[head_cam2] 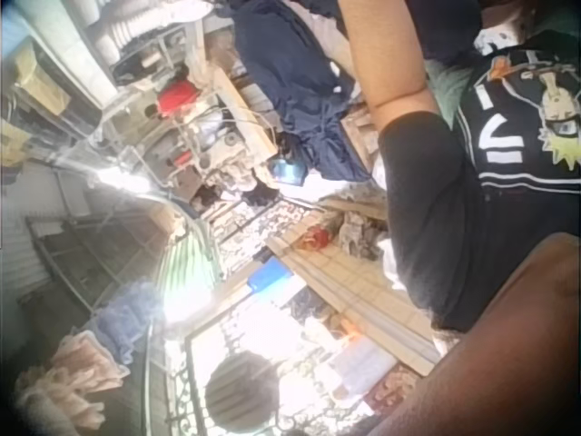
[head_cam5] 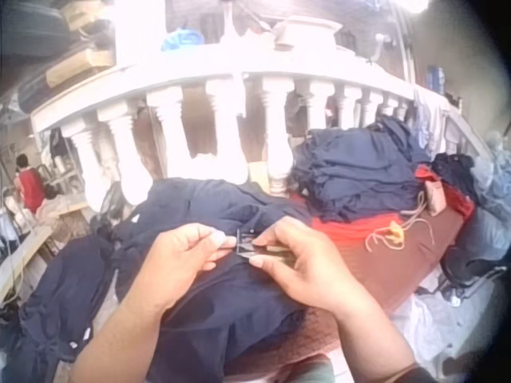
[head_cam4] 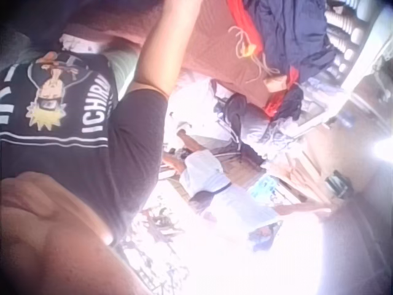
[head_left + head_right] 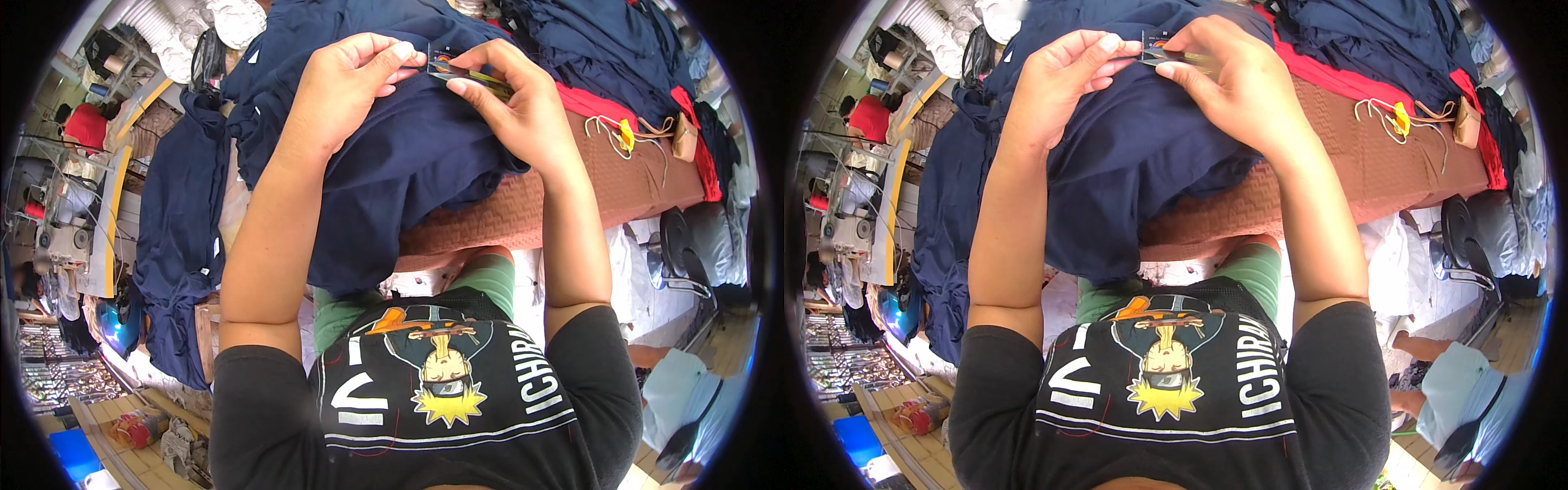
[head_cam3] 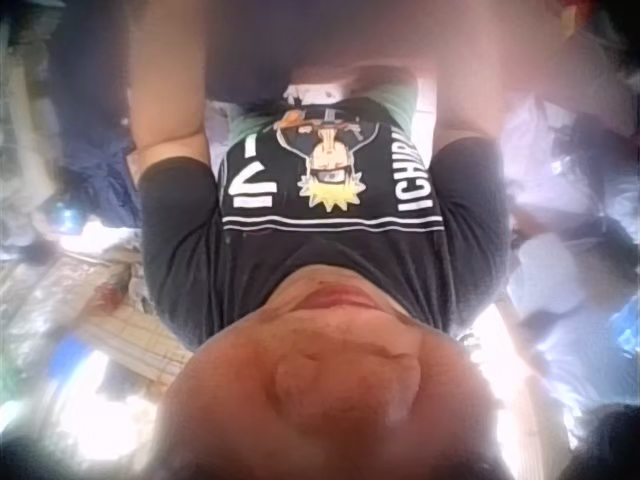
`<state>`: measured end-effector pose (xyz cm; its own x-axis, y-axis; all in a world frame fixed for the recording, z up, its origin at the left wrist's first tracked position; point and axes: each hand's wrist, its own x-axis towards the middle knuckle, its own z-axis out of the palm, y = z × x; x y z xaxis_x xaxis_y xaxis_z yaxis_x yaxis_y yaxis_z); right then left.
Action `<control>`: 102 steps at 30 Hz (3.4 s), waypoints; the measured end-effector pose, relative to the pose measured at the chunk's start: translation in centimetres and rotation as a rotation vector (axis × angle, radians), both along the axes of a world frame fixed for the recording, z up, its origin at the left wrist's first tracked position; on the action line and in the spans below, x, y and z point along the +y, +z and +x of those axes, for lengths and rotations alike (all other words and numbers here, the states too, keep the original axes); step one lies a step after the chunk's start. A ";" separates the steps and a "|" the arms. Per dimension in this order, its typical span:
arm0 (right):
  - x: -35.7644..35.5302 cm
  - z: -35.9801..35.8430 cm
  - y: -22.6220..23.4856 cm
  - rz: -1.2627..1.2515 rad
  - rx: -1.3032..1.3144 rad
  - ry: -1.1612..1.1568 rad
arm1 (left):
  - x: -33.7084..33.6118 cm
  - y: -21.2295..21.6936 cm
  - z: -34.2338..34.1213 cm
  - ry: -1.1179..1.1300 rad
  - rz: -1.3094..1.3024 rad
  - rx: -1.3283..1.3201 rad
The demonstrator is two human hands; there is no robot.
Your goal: The person uses snips to cut excess threads from the seams and labels of navy blue shirts on a work table. They pick up individual shirts from a pile, inspect the edges, trim the threads, and set the shirts back down.
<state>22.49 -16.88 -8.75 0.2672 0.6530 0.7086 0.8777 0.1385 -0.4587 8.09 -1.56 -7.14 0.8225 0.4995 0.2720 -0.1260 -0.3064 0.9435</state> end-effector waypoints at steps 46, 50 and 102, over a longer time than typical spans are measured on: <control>-3.0 6.3 0.4 -0.047 0.381 -0.122 | 1.7 -1.7 -4.9 0.523 0.384 -0.345; 0.3 1.2 -0.6 -0.144 0.420 0.045 | -1.0 1.1 -3.5 0.293 0.795 -0.113; 0.0 -1.9 -0.7 -0.014 -0.008 0.020 | -2.0 -0.7 -1.6 0.098 0.654 0.080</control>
